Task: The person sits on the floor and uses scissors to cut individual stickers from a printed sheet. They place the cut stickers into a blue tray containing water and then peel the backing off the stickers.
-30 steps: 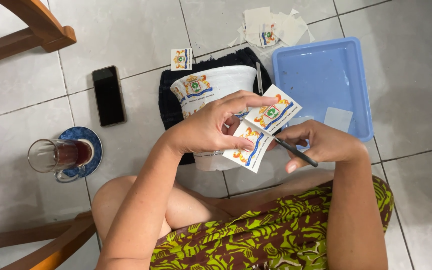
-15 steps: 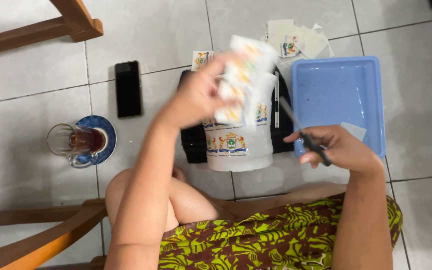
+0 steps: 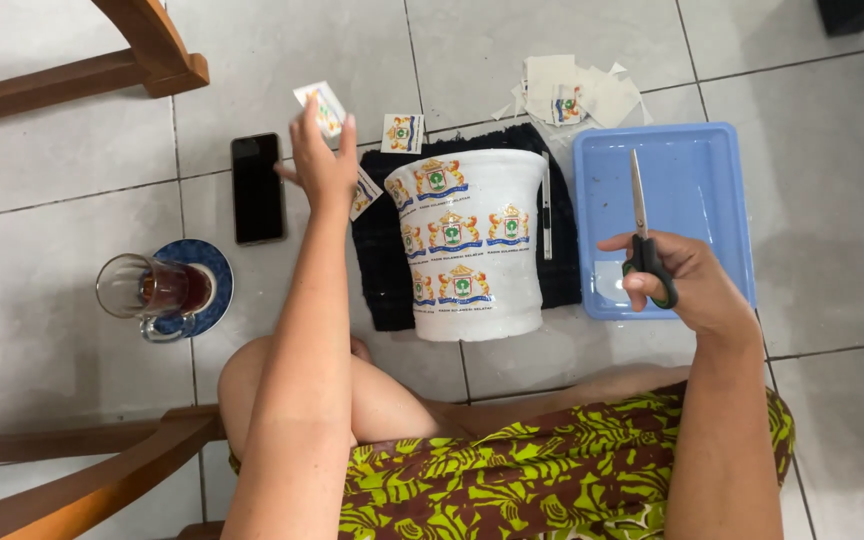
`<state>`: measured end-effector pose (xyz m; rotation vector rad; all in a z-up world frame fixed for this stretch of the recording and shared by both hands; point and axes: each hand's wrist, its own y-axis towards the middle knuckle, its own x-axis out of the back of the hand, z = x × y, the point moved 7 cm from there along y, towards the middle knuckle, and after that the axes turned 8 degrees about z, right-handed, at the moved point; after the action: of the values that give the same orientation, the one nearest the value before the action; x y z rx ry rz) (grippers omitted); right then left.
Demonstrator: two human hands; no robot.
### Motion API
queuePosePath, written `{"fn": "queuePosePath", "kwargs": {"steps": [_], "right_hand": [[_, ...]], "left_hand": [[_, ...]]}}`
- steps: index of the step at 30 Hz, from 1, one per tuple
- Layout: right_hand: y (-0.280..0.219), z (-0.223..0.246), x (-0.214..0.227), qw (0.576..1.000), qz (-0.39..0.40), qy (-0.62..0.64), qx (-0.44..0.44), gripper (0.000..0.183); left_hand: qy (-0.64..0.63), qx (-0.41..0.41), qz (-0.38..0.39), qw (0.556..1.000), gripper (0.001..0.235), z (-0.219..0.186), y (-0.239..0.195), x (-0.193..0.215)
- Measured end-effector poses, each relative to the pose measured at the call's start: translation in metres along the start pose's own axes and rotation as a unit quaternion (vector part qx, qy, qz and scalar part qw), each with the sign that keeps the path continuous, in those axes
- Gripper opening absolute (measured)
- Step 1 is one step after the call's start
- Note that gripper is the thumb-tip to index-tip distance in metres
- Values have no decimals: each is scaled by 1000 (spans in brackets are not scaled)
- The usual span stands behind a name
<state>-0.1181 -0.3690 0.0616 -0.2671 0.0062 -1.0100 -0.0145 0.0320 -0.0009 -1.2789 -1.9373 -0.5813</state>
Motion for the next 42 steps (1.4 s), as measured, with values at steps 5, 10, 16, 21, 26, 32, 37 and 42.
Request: {"fn": "queuePosePath", "kwargs": {"steps": [5,10,16,21,26,32,37,42], "right_hand": [[3,12,-4,998,-30,-26,52,42],[1,13,-14,998,14,-33,44,44],[-6,13,-42,992,91,-30,82,58],[-6,24,-57,989,119,-45,74,53],[-3,21,-54,991,103,-65,54,53],[2,11,-48,992,109,-46,47,50],[1,9,-44,994,94,-44,44,42],[-2,8,-39,994,83,-39,54,30]], "left_hand": [[-315,-240,-41,917,29,-102,-41,79],[-367,-266,181,873,42,-163,-110,82],[-276,-318,304,855,39,-167,-157,50],[-270,-297,320,858,50,-165,-161,31],[-306,-286,311,854,37,-172,-167,24],[-267,-315,331,848,39,-177,-172,13],[-280,-330,322,842,39,-177,-169,9],[-272,-338,305,848,41,-175,-167,10]]}}
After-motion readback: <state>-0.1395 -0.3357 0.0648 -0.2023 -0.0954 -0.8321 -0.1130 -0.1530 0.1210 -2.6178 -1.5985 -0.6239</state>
